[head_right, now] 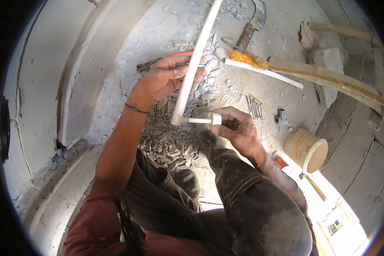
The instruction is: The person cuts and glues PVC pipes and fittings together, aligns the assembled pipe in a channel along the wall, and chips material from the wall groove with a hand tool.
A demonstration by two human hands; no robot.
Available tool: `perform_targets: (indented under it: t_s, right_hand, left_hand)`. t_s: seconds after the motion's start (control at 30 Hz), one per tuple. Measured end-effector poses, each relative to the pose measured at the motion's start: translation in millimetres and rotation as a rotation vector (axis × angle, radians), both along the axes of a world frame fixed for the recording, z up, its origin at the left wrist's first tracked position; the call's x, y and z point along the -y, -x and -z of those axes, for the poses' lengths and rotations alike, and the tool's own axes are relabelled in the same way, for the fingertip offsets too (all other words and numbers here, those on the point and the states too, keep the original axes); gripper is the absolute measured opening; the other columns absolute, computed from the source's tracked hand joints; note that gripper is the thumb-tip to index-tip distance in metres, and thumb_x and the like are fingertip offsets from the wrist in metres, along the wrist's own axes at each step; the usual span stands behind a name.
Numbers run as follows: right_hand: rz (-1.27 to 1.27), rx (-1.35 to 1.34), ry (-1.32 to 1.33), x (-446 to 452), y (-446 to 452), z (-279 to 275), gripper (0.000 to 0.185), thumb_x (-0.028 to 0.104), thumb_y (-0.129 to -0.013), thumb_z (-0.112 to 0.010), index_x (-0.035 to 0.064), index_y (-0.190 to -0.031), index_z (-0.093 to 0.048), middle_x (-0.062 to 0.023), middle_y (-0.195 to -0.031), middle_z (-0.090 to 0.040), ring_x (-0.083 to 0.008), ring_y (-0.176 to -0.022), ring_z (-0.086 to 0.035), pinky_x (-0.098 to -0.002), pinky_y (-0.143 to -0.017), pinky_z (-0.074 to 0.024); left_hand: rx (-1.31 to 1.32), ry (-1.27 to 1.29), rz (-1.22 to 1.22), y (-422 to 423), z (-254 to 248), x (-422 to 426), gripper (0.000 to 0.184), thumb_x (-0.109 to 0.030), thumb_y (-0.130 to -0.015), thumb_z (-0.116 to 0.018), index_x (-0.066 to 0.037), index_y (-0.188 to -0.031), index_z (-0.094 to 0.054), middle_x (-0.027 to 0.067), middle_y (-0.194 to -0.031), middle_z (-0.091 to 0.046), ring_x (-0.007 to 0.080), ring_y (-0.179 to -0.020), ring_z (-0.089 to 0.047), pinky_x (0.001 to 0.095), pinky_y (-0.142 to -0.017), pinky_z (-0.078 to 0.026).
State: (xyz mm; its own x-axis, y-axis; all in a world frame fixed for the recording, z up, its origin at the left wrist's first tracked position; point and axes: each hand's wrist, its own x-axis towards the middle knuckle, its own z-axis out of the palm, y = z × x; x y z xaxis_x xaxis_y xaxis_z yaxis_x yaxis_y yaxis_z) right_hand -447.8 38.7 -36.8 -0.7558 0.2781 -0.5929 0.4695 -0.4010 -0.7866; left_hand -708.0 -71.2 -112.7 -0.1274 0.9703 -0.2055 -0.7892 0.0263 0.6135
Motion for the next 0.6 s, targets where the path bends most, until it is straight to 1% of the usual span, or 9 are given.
perform_targets:
  t_s: [0.07,0.1,0.17,0.2,0.27,0.37,0.47,0.6]
  right_hand:
    - [0.008,-0.016,-0.009,-0.1,-0.9,2.0,0.037,-0.004,-0.088,-0.075,-0.0008,-0.122,-0.063,-0.0087,-0.105,-0.073,-0.0126,-0.098,-0.067,-0.0286,-0.088,-0.0537]
    - [0.01,-0.016,-0.009,-0.1,-0.6,1.4,0.037,-0.004,-0.088,-0.075,-0.0008,-0.122,-0.063,-0.0087,-0.105,-0.073,-0.0126,-0.098,-0.067,-0.0286,-0.088,-0.0537]
    - [0.007,0.005,-0.018,-0.2,0.5,-0.3,0.037,-0.004,-0.088,-0.075,-0.0006,-0.122,-0.063,-0.0085,-0.106,-0.073,-0.0126,-0.098,-0.067,-0.0283,-0.089,-0.0534]
    - [0.008,0.005,-0.018,0.2,0.4,0.3,0.037,-0.004,-0.088,-0.075,-0.0006,-0.122,-0.063,-0.0085,-0.106,-0.073,-0.0126,-0.098,-0.067,-0.0283,-0.089,-0.0534]
    - [0.045,-0.092,0.018,1.0,0.7,1.7,0.037,-0.004,-0.088,-0.074,-0.0006,-0.123,-0.063,-0.0085,-0.106,-0.073,-0.0129,-0.099,-0.067,-0.0284,-0.09,-0.0536]
    - [0.03,-0.041,0.017,1.4,5.0,1.3,0.04,-0.004,-0.085,-0.076,-0.001,-0.123,-0.064,-0.0077,-0.108,-0.073,-0.014,-0.1,-0.067,-0.0291,-0.091,-0.0528]
    - [0.005,0.005,0.006,0.4,5.2,3.8,0.04,-0.005,-0.084,-0.076,-0.0009,-0.123,-0.064,-0.0083,-0.11,-0.073,-0.0143,-0.102,-0.067,-0.0296,-0.092,-0.0526]
    - [0.029,-0.065,0.008,-0.1,0.7,5.9,0.04,-0.005,-0.084,-0.076,-0.0008,-0.122,-0.064,-0.008,-0.111,-0.072,-0.0142,-0.103,-0.067,-0.0294,-0.092,-0.0526]
  left_hand:
    - [0.04,0.039,0.0,-0.4,-5.4,-0.4,0.053,-0.013,-0.099,-0.063,0.008,-0.144,-0.045,0.0178,-0.121,-0.066,0.0224,-0.106,-0.068,0.034,-0.097,-0.056]
    - [0.039,0.038,0.002,-1.8,-5.7,-0.6,0.053,-0.013,-0.099,-0.063,0.008,-0.144,-0.045,0.0178,-0.121,-0.066,0.0224,-0.106,-0.068,0.034,-0.097,-0.056]
    - [-0.095,0.109,-0.009,-4.4,-5.5,-1.2,0.053,-0.014,-0.098,-0.065,0.009,-0.143,-0.046,0.0167,-0.117,-0.067,0.0217,-0.106,-0.068,0.0335,-0.097,-0.056]
    - [-0.095,0.109,-0.007,-5.1,-5.3,-1.1,0.053,-0.014,-0.098,-0.065,0.009,-0.143,-0.046,0.0167,-0.117,-0.067,0.0217,-0.106,-0.068,0.0335,-0.097,-0.056]
    - [-0.052,0.121,-0.026,-5.6,-4.9,-1.2,0.054,-0.015,-0.097,-0.067,0.008,-0.142,-0.048,0.0155,-0.114,-0.067,0.0222,-0.105,-0.069,0.0334,-0.097,-0.057]
    - [-0.041,0.092,-0.016,-4.2,-6.6,-1.5,0.054,-0.016,-0.097,-0.067,0.007,-0.143,-0.047,0.0155,-0.114,-0.067,0.0236,-0.104,-0.071,0.0335,-0.096,-0.058]
    - [-0.049,0.076,-0.017,-3.3,-6.4,-1.4,0.055,-0.016,-0.098,-0.066,0.007,-0.143,-0.046,0.0152,-0.112,-0.068,0.0246,-0.105,-0.071,0.0338,-0.096,-0.058]
    - [-0.037,0.077,-0.019,-2.3,-6.0,-1.2,0.054,-0.015,-0.098,-0.065,0.008,-0.144,-0.046,0.0166,-0.112,-0.069,0.0256,-0.105,-0.071,0.0351,-0.096,-0.058]
